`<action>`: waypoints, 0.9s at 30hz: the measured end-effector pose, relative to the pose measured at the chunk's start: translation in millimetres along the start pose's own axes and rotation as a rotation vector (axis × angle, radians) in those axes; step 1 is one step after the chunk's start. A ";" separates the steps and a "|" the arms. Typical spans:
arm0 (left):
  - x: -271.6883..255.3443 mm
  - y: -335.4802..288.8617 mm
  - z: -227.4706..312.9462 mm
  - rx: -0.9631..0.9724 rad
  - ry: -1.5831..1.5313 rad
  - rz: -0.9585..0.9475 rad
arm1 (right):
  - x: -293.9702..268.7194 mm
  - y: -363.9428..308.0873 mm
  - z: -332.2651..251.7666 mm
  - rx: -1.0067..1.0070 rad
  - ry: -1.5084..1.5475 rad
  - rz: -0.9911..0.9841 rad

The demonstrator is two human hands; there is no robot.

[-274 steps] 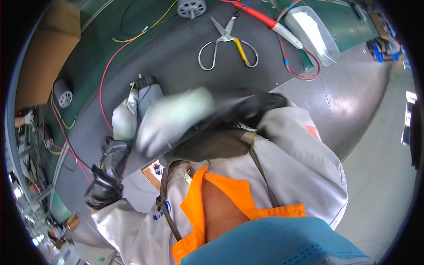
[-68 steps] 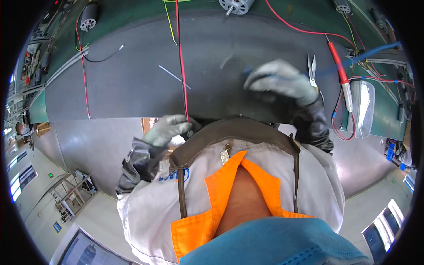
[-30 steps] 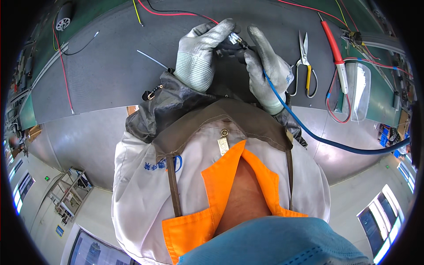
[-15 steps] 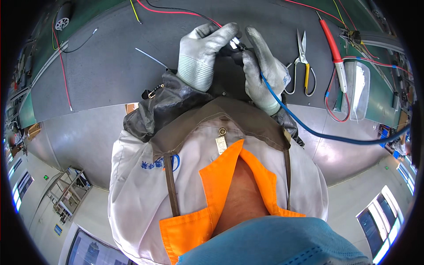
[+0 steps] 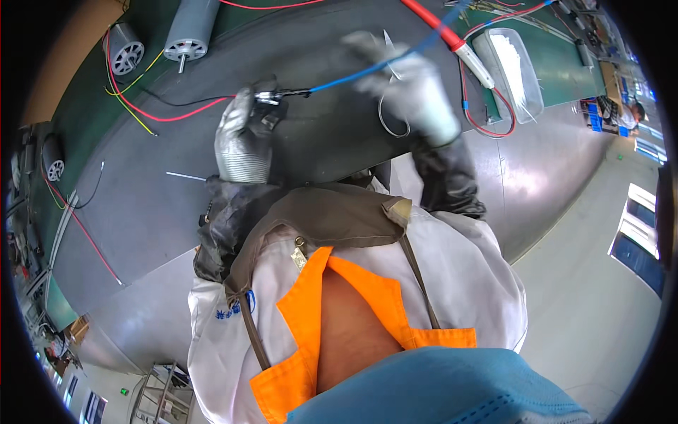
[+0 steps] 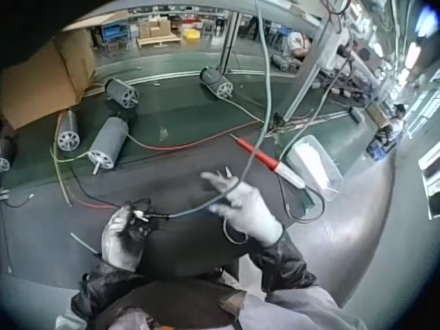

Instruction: Connect wires to electrical motors and secure connections using pliers and scissors on an assembly line.

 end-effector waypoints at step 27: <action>-56.0 -15.4 43.3 -0.082 -0.291 -0.098 | 121.7 268.2 -88.1 0.129 0.294 -0.971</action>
Point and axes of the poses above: each hand's wrist, its own y-axis towards the middle knuckle, its own x-axis out of the palm, z = x × y, the point moved 6 cm from there along y, towards the middle knuckle, and after that the axes turned 6 degrees about x, right-handed, at the moved point
